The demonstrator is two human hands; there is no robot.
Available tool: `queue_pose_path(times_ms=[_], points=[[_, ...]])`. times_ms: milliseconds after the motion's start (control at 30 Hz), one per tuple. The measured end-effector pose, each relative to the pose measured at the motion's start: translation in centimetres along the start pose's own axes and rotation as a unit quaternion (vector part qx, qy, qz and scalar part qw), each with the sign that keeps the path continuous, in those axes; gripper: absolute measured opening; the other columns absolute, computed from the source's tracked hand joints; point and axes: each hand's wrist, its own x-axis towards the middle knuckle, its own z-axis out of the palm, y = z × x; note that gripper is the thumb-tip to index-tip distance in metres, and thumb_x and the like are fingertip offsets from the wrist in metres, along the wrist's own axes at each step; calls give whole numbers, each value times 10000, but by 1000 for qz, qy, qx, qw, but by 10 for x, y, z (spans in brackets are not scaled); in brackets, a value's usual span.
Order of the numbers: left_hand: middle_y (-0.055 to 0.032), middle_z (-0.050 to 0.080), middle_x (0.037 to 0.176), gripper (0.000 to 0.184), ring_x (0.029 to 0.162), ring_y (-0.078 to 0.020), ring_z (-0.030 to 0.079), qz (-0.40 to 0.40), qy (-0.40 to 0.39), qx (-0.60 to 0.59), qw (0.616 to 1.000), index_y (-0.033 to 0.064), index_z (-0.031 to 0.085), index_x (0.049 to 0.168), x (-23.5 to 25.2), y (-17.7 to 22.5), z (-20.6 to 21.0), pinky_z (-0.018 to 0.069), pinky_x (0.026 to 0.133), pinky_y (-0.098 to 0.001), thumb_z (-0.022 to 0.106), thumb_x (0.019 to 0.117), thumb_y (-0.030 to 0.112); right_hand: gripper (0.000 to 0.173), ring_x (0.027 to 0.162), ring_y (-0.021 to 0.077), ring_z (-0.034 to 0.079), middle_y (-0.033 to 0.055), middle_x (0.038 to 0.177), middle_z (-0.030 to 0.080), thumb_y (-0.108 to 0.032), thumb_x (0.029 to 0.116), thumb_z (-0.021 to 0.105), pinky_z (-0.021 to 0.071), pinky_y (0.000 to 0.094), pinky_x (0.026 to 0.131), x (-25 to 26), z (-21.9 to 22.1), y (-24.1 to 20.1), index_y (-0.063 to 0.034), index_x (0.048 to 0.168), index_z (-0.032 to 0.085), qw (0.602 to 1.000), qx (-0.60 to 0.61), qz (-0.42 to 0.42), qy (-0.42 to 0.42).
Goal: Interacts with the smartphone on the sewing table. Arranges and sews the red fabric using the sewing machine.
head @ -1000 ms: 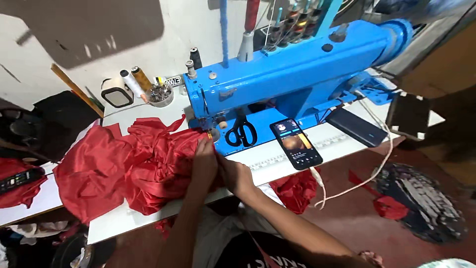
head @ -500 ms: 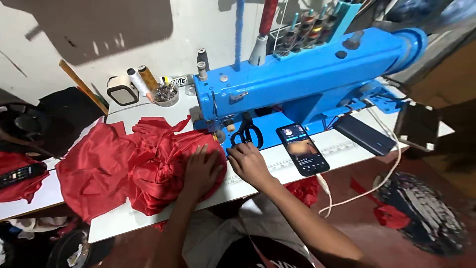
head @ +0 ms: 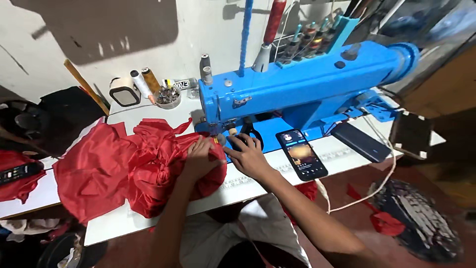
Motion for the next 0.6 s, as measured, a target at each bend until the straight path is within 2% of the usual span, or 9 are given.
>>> queue_pose_path(times_ms=[67,133,333,600], points=[[-124,529,1512,660,1523,-319,317,3,-34,13,999,71,648,1232,2,-4,-5,256,1212,-556,766,827,579,359,1477,440,363,118,1534,524,-343,1069,471,246,732,1131,0,-4,1,-280,1341,696,999,-2,2,-38],[-106,519,1524,705,1532,-296,302,7,-54,23,998,81,636,1256,2,-8,-8,242,1226,-535,771,805,606,383,1507,436,314,115,1572,482,-374,1083,436,189,745,1151,1,-6,2,-292,1374,672,998,-6,7,-61],[-89,453,1584,742,1550,-273,263,20,-76,28,997,75,619,1262,1,-10,-15,218,1236,-515,780,786,621,422,1558,425,192,104,1647,373,-419,1099,374,83,763,1166,9,-12,1,-376,1469,572,992,-12,0,-124],[-97,474,1568,707,1549,-273,268,37,-65,20,997,68,631,1220,-1,-13,-12,218,1237,-513,774,793,613,430,1561,442,158,132,1647,363,-432,1104,353,24,773,1163,18,-12,-6,-393,1488,543,985,2,-3,-171]])
